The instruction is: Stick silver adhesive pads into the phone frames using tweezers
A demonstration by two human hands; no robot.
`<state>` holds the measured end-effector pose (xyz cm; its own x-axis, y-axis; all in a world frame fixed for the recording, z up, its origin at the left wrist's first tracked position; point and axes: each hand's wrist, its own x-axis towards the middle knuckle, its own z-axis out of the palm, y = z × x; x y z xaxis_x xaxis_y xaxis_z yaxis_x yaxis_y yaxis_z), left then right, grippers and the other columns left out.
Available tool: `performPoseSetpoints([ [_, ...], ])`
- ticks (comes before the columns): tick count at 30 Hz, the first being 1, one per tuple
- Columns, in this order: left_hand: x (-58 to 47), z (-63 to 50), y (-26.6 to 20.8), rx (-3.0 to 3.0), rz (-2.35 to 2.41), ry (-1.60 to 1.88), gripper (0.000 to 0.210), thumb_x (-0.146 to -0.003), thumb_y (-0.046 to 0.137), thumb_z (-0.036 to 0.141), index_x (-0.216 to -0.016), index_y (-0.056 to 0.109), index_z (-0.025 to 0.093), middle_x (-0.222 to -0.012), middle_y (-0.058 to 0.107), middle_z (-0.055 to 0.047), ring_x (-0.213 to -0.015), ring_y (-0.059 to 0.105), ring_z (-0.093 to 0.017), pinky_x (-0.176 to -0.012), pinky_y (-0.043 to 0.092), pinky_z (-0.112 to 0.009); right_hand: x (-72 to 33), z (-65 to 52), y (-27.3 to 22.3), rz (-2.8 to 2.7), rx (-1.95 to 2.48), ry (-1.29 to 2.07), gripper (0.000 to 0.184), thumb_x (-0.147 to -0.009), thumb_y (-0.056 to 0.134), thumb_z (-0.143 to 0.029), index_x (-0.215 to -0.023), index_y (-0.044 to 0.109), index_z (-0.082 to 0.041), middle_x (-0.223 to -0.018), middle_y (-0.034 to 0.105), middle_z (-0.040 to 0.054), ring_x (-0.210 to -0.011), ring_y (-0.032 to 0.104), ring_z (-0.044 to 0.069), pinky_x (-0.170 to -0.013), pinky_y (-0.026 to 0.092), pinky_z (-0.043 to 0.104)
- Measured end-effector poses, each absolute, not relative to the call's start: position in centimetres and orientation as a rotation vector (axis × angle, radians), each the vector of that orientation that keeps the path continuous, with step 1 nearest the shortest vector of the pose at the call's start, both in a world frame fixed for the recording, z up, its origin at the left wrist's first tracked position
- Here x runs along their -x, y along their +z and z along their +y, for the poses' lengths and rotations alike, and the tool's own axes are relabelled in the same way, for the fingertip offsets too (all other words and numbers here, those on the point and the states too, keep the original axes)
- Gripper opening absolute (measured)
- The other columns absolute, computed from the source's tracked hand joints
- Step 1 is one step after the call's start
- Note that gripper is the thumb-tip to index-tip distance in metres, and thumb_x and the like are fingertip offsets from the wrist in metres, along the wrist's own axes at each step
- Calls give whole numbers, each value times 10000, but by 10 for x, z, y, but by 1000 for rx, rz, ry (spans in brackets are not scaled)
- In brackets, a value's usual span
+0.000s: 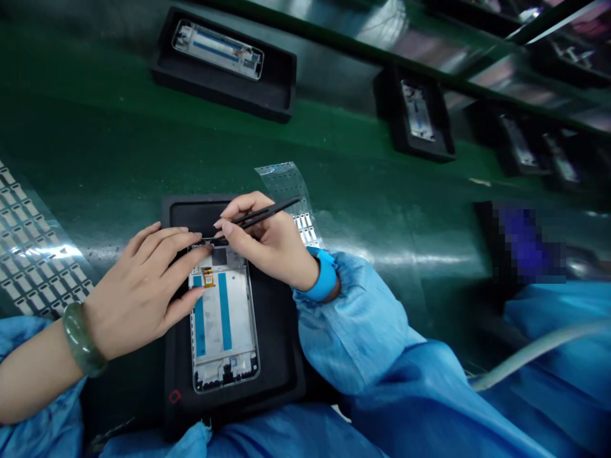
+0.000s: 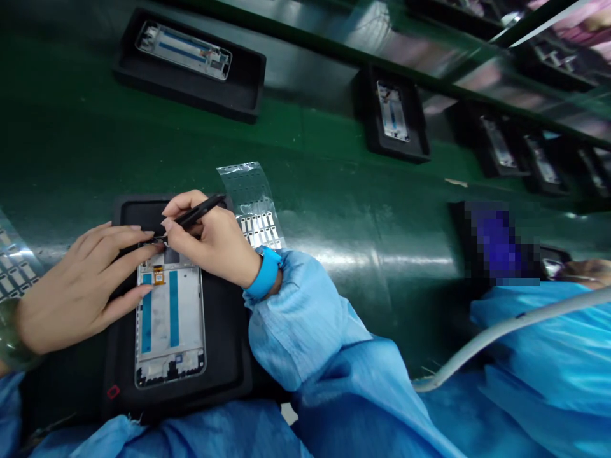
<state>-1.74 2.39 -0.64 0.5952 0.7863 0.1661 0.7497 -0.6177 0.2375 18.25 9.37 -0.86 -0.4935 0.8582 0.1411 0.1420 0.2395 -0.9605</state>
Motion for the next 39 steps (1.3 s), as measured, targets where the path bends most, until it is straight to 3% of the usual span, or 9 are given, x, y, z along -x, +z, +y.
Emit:
performPoseSetpoints([
  [16,16,23,-7,-2690,1302,411,444,-879,457,349,-1251,471,107,-1244,486,-171,-1181,433,-322,-1016,352,-530,-180,89,-4,-1972,870,997,46,-823,540,-152,-866,532,-167,-832,581,3,-725,568,90,-628,468,213],
  [22,17,23,-8,-2685,1310,405,457,-868,472,370,-1239,486,102,-1233,495,-174,-1171,444,-323,-1019,347,-528,-180,88,-8,-2047,826,841,76,-803,535,-129,-854,541,-184,-848,598,4,-807,579,115,-732,474,253],
  [39,16,24,-7,-2671,1291,445,449,-874,459,371,-1232,484,101,-1208,492,-174,-1153,443,-325,-988,370,-536,-178,89,-6,-2024,848,900,33,-826,567,-163,-855,553,-168,-827,599,-8,-741,584,81,-651,475,191],
])
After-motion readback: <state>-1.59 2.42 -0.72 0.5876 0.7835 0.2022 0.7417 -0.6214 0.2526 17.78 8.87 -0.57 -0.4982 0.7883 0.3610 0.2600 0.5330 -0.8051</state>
